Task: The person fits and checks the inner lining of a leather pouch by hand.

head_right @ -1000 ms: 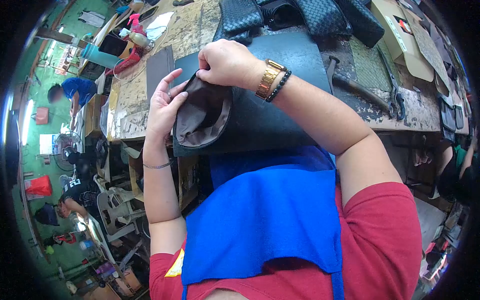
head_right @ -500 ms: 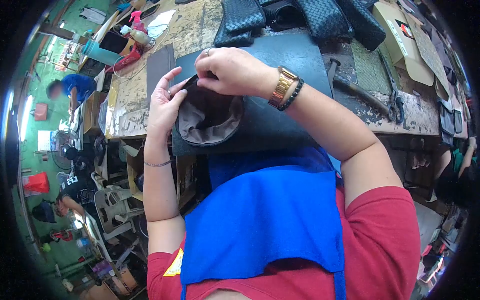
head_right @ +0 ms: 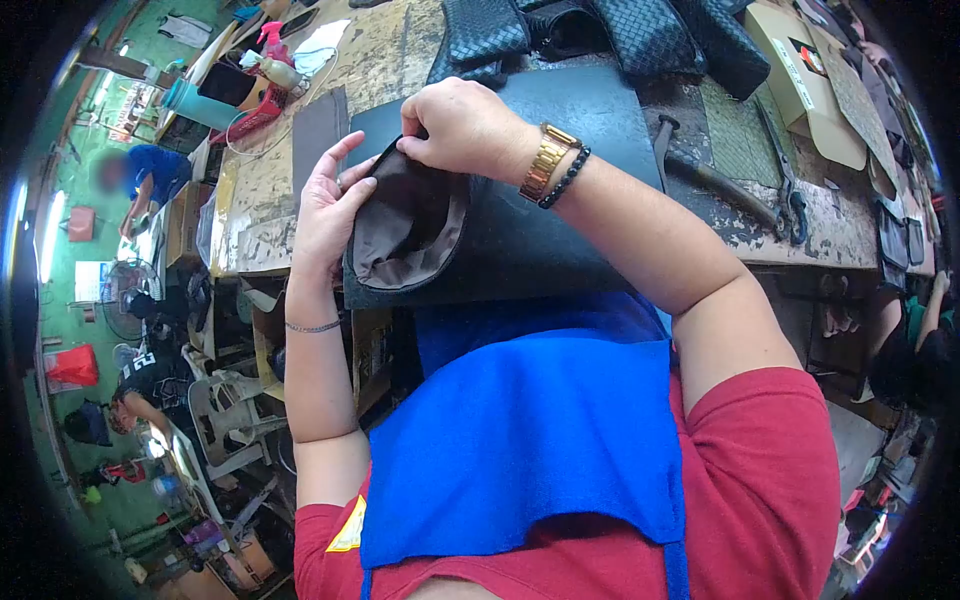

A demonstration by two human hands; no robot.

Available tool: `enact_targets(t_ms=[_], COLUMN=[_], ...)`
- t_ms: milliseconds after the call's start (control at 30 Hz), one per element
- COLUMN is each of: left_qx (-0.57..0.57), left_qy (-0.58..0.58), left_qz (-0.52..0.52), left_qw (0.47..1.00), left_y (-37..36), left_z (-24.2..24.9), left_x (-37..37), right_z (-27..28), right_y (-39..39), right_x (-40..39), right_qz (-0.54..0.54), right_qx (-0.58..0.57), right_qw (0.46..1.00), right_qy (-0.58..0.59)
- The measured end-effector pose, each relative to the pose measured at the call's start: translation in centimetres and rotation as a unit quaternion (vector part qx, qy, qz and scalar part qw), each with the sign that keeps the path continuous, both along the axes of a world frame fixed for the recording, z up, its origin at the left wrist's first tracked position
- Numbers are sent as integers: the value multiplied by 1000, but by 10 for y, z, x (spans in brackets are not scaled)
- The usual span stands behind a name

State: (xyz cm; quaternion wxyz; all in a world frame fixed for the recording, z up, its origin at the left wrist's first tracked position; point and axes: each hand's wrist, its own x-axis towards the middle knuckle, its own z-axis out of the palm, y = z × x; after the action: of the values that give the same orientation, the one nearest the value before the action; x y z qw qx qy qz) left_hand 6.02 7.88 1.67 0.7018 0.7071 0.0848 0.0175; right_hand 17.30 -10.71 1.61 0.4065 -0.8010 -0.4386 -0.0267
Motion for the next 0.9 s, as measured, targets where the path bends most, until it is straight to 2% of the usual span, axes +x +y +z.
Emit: enact_targets(t_ms=[233, 333, 533, 633, 733, 900], left_qx=[42, 134, 201, 262, 311, 328], left_qy=[-7, -10, -43, -63, -66, -74], left_qz=[2, -4, 7, 9, 0, -36], left_qw=[999, 991, 979, 963, 948, 941], left_y=[2, 3, -7, -7, -9, -15], left_z=[-2, 0, 9, 10, 14, 17], left_x=[5, 10, 21, 22, 20, 24], right_z=[-3, 0, -2, 3, 4, 1], right_y=[1, 1, -2, -9, -18, -25], right_x=[2, 0, -1, -8, -17, -16], right_qz=[-2, -4, 2, -6, -17, -30], right_qx=[0, -13, 2, -13, -2, 14], right_qw=[1000, 1000, 999, 995, 994, 995], right_qy=[-26, -21, -32, -95, -104, -92])
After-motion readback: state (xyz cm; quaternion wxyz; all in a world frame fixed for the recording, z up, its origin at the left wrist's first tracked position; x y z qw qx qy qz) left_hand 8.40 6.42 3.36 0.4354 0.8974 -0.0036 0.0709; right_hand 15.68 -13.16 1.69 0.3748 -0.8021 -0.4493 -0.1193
